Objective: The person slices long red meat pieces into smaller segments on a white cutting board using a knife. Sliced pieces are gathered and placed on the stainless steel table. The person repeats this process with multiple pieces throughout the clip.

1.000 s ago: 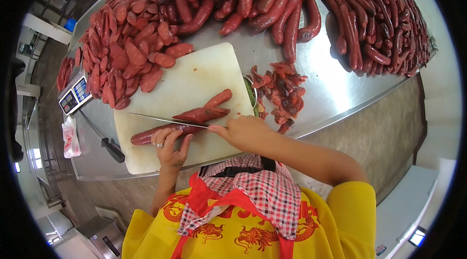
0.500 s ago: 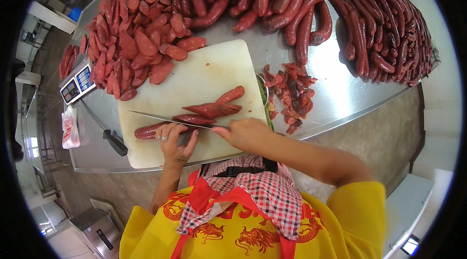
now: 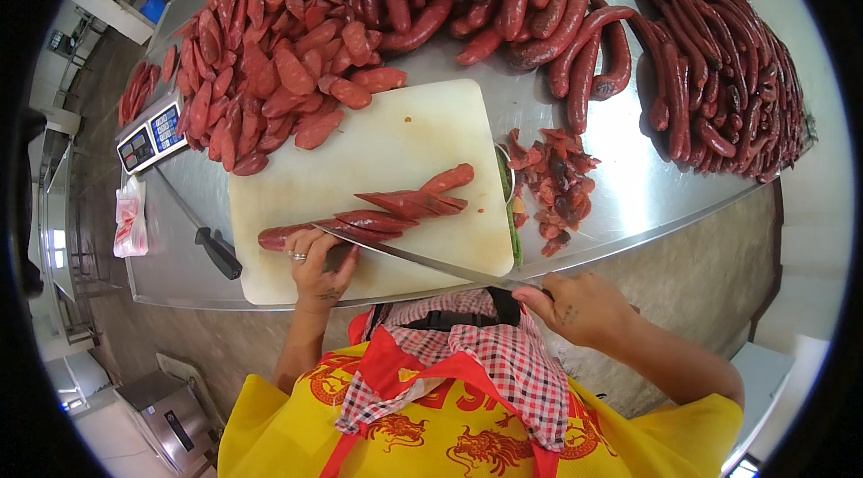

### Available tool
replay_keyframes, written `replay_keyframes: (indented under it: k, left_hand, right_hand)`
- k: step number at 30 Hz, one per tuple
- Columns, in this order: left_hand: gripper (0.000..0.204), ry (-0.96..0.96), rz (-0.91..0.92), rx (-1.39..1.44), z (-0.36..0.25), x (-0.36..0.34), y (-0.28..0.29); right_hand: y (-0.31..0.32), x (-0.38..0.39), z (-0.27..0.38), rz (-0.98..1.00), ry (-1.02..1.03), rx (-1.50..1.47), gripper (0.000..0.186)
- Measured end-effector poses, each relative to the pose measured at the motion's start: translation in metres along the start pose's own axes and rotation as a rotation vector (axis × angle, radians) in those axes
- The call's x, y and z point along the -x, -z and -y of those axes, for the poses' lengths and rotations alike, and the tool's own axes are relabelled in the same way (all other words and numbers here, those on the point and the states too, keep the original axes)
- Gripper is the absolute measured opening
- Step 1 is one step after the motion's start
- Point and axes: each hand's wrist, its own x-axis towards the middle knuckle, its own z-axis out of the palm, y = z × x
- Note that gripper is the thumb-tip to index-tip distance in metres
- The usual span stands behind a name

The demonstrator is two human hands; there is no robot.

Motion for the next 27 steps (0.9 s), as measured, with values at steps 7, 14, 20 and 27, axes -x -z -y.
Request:
replay_keyframes:
  k: [7,14,20,27]
  left_hand:
    - [0.030,0.040,-0.011,0.003,-0.003,-0.004,0.000]
    - [0.029,0.006,-0.045,-0.060,0.005,0.002,0.014]
    - [0.030,0.055,-0.058,-0.097,0.008,0.006,0.022]
    - [0.029,0.078,-0.047,-0.101,0.007,0.002,0.018]
  right_hand:
    - [-0.058,-0.121,0.063,-0.092,0.265,0.016,0.070]
    - [-0.056,-0.105,0.045,-0.052,0.268,-0.010,0.067]
    - [-0.017,-0.013,-0.022,0.073,-0.178,-0.051,0.063]
    - [-0.009,0.006,0.007,-0.077,0.020,0.004,0.056]
